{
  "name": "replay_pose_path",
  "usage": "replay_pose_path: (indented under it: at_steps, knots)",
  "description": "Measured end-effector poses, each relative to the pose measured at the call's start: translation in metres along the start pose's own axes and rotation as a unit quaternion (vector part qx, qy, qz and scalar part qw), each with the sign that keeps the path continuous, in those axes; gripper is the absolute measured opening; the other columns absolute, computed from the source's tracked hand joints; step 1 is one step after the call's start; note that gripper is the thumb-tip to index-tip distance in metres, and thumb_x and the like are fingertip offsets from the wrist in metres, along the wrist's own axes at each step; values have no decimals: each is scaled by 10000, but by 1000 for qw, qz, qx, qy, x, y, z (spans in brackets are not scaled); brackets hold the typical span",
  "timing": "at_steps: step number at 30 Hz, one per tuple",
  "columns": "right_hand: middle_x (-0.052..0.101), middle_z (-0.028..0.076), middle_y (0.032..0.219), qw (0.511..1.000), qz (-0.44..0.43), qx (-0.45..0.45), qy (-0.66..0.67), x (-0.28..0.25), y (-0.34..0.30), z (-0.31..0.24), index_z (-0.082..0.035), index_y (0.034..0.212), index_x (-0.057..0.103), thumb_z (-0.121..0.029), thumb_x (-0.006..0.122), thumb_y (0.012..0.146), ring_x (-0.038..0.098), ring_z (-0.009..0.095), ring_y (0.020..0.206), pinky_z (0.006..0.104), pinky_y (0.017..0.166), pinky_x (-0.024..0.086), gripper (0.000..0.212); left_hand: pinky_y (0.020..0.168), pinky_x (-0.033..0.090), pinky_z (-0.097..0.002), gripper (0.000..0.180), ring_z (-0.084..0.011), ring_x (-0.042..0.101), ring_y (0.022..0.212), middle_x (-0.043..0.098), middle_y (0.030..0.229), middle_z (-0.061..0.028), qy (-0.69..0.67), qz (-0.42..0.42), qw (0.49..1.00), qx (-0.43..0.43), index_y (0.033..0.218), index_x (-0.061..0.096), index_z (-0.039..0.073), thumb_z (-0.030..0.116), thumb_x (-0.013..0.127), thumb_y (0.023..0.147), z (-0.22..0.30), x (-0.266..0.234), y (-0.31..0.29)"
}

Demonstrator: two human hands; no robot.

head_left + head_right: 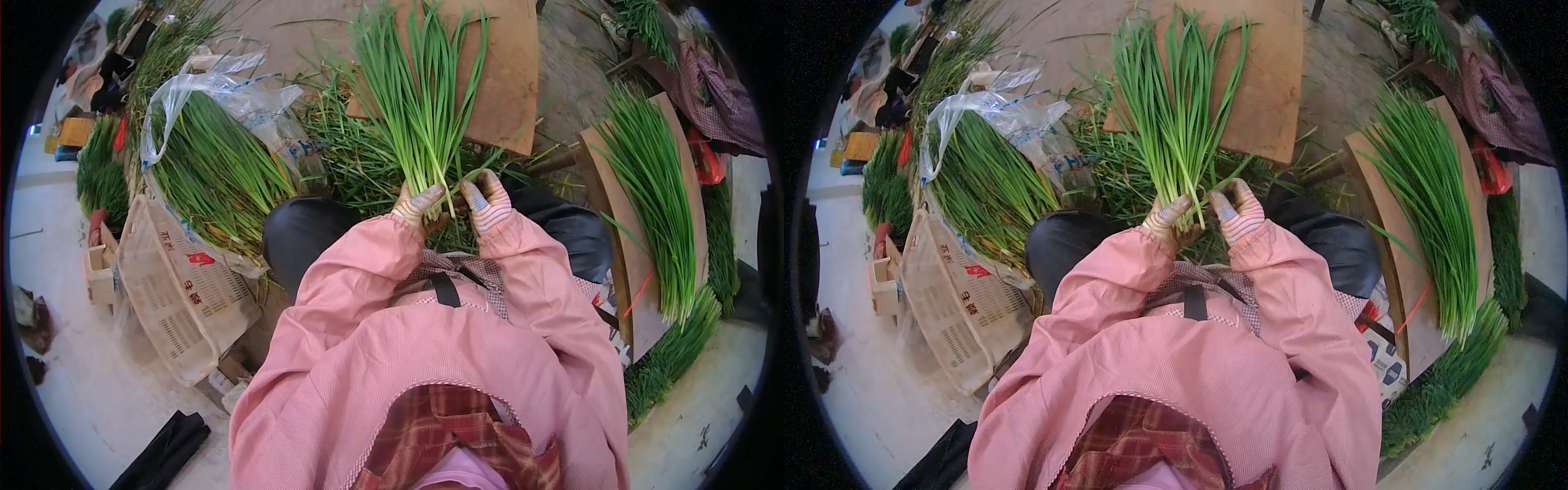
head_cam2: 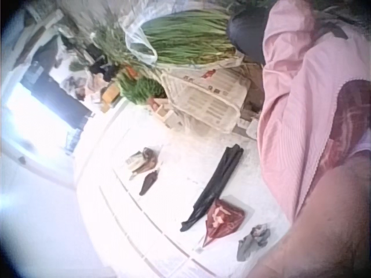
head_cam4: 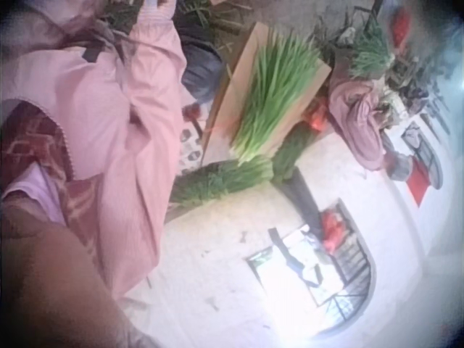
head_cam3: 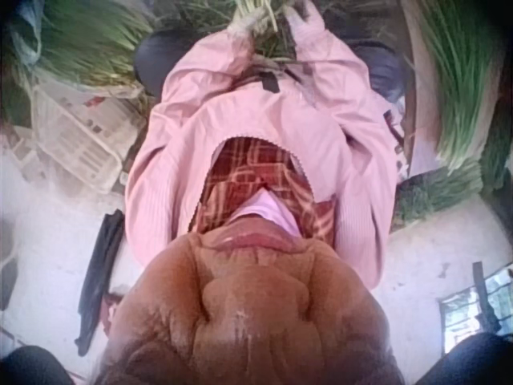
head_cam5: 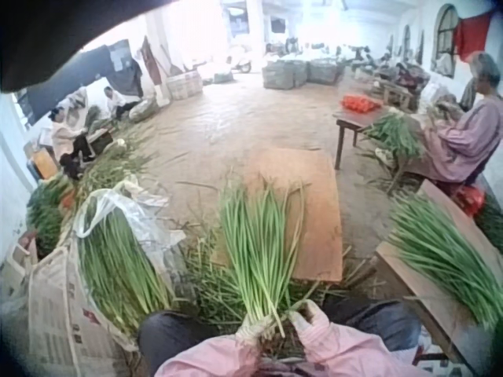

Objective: The person sorts green chive stalks into a bundle and ties them with red twine by hand.

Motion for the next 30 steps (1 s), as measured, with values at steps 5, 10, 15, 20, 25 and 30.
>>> replay_pose_path:
  at_steps: [5,10,15,20,25,30]
  knots:
    - [521,6,798,987,81,-103,-95,-41,7,17,-46,914,508,-69,557,775,473,80,725,207,648,396,149,434,404,-296,264,-189,541,597,564,701,-27,50,85,995,-24,884,528,118,134,650,650,-9,-27,16]
    - [545,49,800,990,76,-11,-120,-25,22,20,-11,882,508,-149,586,744,455,121,712,259,649,390,210,432,392,-251,354,-142,537,561,581,713,-26,4,34,999,-40,904,546,105,362,652,685,-7,7,8]
    - [536,125,717,938,63,-67,-335,-9,29,29,-20,881,480,-146,551,756,487,194,628,295,621,418,192,489,431,-283,264,-170,545,561,593,723,-48,127,37,991,-32,870,589,63,208,684,671,2,-5,27]
    - [491,74,652,903,130,-102,-396,-21,16,26,-41,824,474,-135,542,770,430,168,569,289,565,401,128,544,469,-320,229,-200,572,640,600,757,-79,226,98,969,7,894,581,59,214,612,728,5,-32,41]
    - [567,208,816,757,43,157,-632,-86,8,121,-59,860,521,-298,551,703,541,376,789,409,668,434,287,544,500,-366,221,-201,571,603,590,798,-98,66,56,996,16,943,502,67,186,564,767,36,-7,4]
    - [590,164,881,580,-229,252,-739,-92,-10,177,-42,926,562,-324,544,673,571,293,814,347,691,438,379,358,390,-235,279,-123,458,417,581,755,-95,171,25,975,138,973,470,52,198,570,757,120,43,-27]
Point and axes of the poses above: each hand's wrist, its own y-axis towards the middle knuckle, its own x-axis out of the palm, z = x × y, the point moved 9 cm from there along y, towards the middle knuckle
